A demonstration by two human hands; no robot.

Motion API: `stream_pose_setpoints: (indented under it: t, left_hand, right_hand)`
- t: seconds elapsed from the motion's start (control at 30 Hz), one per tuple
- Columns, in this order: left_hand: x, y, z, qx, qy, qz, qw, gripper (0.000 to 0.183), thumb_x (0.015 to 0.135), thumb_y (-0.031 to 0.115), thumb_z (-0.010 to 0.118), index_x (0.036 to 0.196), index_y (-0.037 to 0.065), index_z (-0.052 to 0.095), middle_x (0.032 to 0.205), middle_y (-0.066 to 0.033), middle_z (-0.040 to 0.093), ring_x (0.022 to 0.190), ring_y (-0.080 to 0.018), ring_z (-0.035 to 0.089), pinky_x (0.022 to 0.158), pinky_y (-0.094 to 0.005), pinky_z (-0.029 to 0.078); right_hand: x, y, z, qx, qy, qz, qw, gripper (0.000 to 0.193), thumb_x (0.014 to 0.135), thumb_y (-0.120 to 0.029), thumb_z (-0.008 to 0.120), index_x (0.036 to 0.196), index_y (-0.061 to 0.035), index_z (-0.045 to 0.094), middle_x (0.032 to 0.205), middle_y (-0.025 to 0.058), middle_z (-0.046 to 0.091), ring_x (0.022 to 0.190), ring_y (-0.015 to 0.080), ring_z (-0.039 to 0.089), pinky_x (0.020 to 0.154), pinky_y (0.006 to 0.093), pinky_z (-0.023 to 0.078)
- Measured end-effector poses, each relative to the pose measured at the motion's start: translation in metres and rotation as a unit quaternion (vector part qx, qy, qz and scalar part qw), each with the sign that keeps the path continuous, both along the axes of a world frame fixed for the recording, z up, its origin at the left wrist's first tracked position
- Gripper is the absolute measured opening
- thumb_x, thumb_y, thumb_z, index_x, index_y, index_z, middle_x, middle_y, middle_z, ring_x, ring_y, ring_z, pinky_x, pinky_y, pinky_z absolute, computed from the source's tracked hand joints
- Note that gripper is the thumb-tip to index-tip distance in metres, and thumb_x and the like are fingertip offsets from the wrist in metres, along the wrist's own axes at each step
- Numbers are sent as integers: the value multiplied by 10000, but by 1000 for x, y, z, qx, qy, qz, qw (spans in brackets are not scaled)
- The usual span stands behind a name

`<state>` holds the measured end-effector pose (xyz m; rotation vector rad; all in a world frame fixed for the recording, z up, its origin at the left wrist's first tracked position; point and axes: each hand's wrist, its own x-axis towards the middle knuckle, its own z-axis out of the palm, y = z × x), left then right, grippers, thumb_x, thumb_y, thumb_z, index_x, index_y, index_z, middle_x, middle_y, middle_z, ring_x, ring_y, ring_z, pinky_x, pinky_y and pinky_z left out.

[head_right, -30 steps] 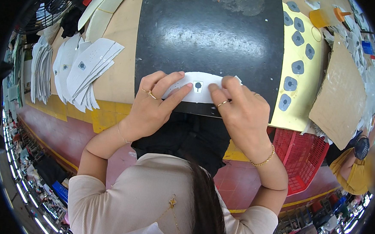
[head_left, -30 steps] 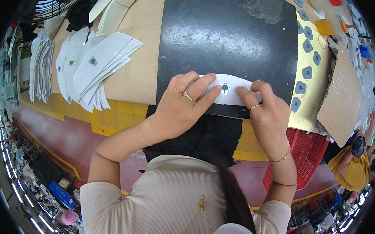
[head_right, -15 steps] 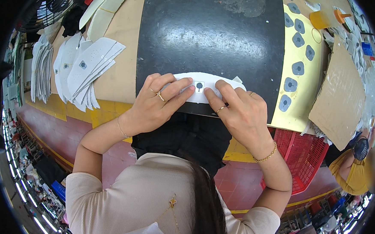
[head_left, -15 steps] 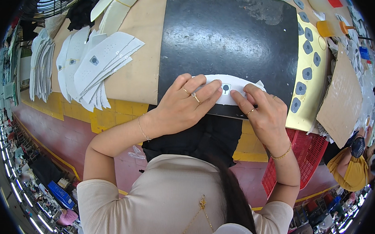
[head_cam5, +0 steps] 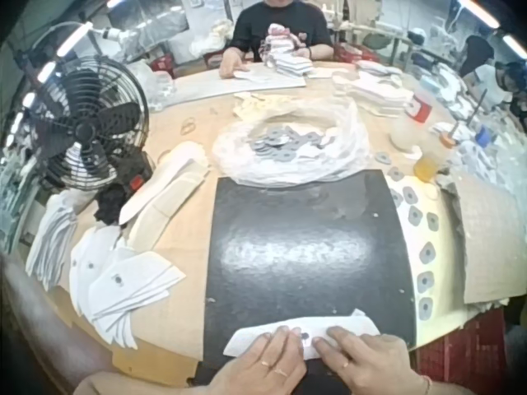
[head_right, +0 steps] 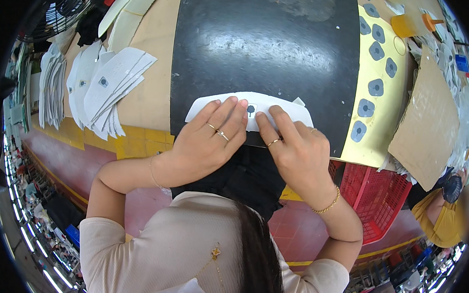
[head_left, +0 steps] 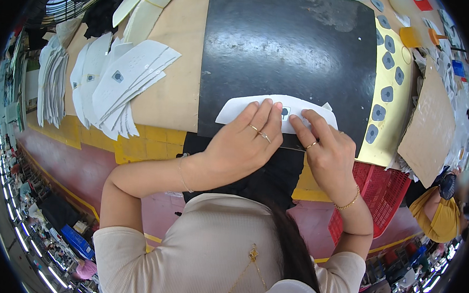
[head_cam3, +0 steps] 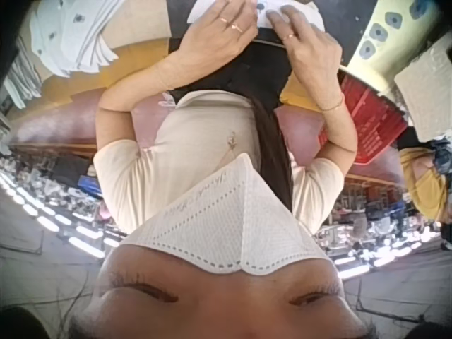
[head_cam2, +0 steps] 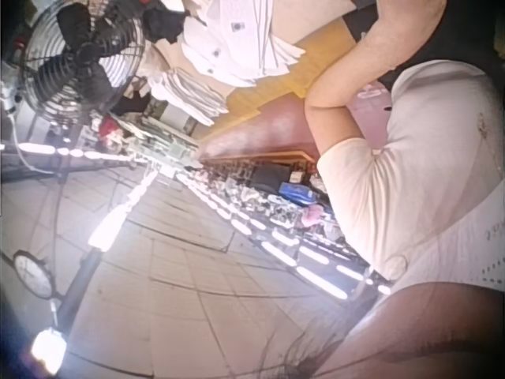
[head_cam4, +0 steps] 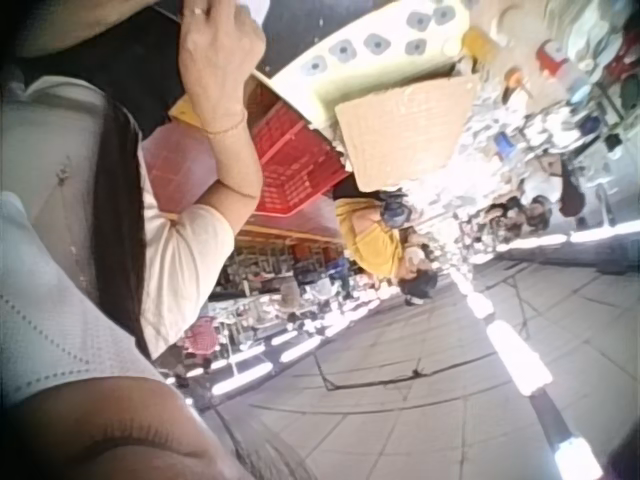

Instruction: The person applies glue from a squeeze bottle onto white fabric pieces with pre-cut holes. She handles each piece one at a time, applies glue around the edges, and places them on a black work surface. Other workers are visible in the background.

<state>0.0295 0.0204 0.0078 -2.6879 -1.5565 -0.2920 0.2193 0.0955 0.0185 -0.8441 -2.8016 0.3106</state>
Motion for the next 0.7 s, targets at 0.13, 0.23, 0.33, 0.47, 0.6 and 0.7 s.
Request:
stream_pose_setpoints:
  t: [0.13,0.23,0.33,0.47,0.6,0.7]
  left_hand:
    - [4,-4,1,-18,-19,23,999,335,759,104,558,1058,-45,582,1210,-195,528,1173,-319,488,955,-412,411]
    - [-4,-6,-4,-34,-92,27,995,375,750,88,572,1103,-38,562,1247,-187,498,1197,-325,464,965,-423,397]
    - [-7,-7,-6,-47,-107,22,993,395,753,84,575,1132,-26,550,1267,-183,478,1209,-321,448,972,-426,388]
    - [-9,-2,-6,-57,-114,8,992,372,775,101,554,1132,-4,553,1270,-196,468,1211,-319,437,979,-434,382]
    - [-8,-6,-4,-38,-101,-8,994,365,784,115,554,1139,28,558,1265,-209,458,1202,-342,431,968,-458,380]
    - [-4,-9,-1,-43,-109,20,993,418,727,132,683,1131,94,581,1262,-189,467,1178,-338,452,948,-456,390]
  right_hand:
    - [-5,-12,1,-10,-6,-47,999,464,688,63,570,1112,-114,631,1056,49,594,580,153,591,527,277,492]
    - [-14,-14,5,-27,-25,-85,996,505,689,64,573,1150,-138,613,1037,42,579,575,147,590,517,279,485]
    - [-16,-16,-2,3,-26,-90,996,465,733,-76,584,1194,-133,564,1047,33,541,517,129,561,486,243,468]
    - [-15,-12,2,-19,-25,-91,995,472,740,-49,578,1200,-156,570,1050,31,539,534,157,590,496,258,481]
    - [-5,-28,16,-59,-47,-101,992,436,732,-28,577,1149,-151,615,1132,25,548,584,181,621,520,285,498]
    - [8,-18,18,-103,39,-124,986,295,750,-26,599,1027,-98,669,1089,43,592,663,207,637,552,312,505]
